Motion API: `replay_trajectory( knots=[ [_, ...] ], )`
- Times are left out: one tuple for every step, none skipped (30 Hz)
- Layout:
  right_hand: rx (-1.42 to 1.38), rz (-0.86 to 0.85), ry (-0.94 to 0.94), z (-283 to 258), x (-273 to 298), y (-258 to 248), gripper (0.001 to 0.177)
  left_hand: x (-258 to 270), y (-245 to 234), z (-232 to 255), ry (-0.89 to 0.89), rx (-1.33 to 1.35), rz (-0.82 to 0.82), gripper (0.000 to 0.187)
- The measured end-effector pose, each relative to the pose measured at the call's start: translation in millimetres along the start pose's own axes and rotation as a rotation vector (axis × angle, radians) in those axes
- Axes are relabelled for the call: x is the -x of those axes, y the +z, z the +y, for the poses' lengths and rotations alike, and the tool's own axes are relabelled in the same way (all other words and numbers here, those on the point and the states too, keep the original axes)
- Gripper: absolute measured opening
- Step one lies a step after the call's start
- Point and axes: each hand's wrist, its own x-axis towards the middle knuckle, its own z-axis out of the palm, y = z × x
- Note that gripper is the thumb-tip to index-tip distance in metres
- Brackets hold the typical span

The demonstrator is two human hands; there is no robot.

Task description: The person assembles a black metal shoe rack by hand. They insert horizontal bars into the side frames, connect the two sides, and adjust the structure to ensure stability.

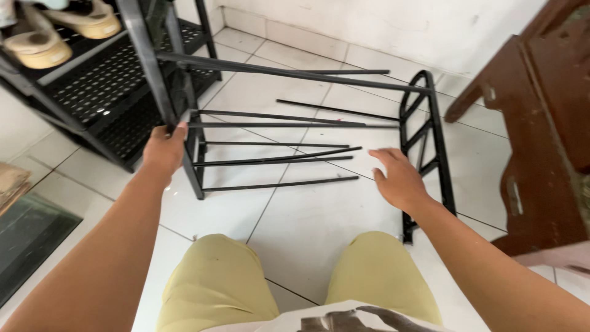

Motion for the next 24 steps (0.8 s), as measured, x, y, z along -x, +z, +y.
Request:
replay_trajectory(
  knots=[
    [0.029, 0.012, 0.072, 21, 6, -3, 0.043, 2, 4, 1, -0.008, -0.013, 0.028, 0.066],
    [0.054, 0.019, 0.139, 41, 9, -4, 0.043, 5, 6, 1, -0.021, -0.028, 0.062, 0.065],
    [0.094, 0.03, 0.224, 61, 13, -5, 0.044, 8, 10, 1, -0.028, -0.029, 0.075, 0.065],
    [0.131, 0.039, 0.305, 79, 12, -6, 0.046, 9, 13, 2, -0.037, -0.03, 0.093, 0.065],
    [0.158, 0.043, 0.38, 97, 11, -7, 0.049, 10, 18, 3, -0.046, -0.032, 0.112, 0.064],
    [0.184, 0.043, 0.454, 115, 9, -8, 0.052, 11, 23, 1, -0.052, -0.029, 0.132, 0.065],
    [0.21, 0.044, 0.528, 132, 5, -8, 0.056, 11, 28, -1, -0.057, -0.026, 0.152, 0.067],
    [0.191, 0.053, 0.551, 150, 1, -8, 0.059, 11, 34, -6, -0.065, -0.025, 0.17, 0.068],
    [0.172, 0.062, 0.575, 166, -7, -9, 0.063, 10, 41, -11, -0.011, -0.024, 0.206, 0.07],
    [0.153, 0.07, 0.599, 183, -14, -9, 0.067, 10, 49, -17, 0.042, -0.023, 0.241, 0.073],
    [0.104, 0.054, 0.643, 199, -23, -7, 0.069, 9, 57, -24, 0.096, -0.022, 0.275, 0.076],
    [0.053, 0.037, 0.685, 215, -32, -4, 0.07, 9, 67, -30, 0.049, -0.012, 0.299, 0.082],
    [0.002, 0.021, 0.727, 230, -39, 0, 0.072, 10, 82, -38, 0.004, -0.003, 0.323, 0.089],
    [-0.105, 0.013, 0.743, 245, -45, 4, 0.073, 12, 91, -46, -0.042, 0.007, 0.351, 0.097],
    [-0.213, 0.006, 0.758, 259, -53, 8, 0.074, 16, 104, -54, -0.063, -0.003, 0.33, 0.098],
    [-0.32, 0.001, 0.771, 270, -60, 14, 0.075, 16, 116, -60, -0.084, -0.013, 0.309, 0.099],
    [-0.429, -0.014, 0.796, 277, -68, 19, 0.065, 19, 131, -65, -0.154, -0.007, 0.284, 0.097],
    [-0.539, -0.028, 0.819, 281, -75, 23, 0.056, 24, 146, -69, -0.223, -0.001, 0.258, 0.097],
    [-0.65, -0.042, 0.841, 283, -82, 26, 0.047, 28, 159, -69, -0.154, -0.093, 0.219, 0.094],
    [-0.698, 0.0, 0.862, 280, -90, 27, 0.038, 31, 172, -67, -0.084, -0.183, 0.175, 0.091],
    [-0.725, 0.045, 0.877, 273, -95, 26, 0.033, 37, 181, -63, -0.08, -0.178, 0.047, 0.078],
    [-0.697, 0.099, 0.905, 264, -98, 23, 0.028, 47, 197, -56, -0.075, -0.171, -0.08, 0.067],
    [-0.657, 0.16, 0.95, 252, -98, 18, 0.023, 54, 207, -45, 0.102, -0.274, -0.136, 0.061],
    [-0.617, 0.207, 1.0, 237, -93, 13, 0.019, 61, 216, -32, 0.279, -0.372, -0.192, 0.056]
  ],
)
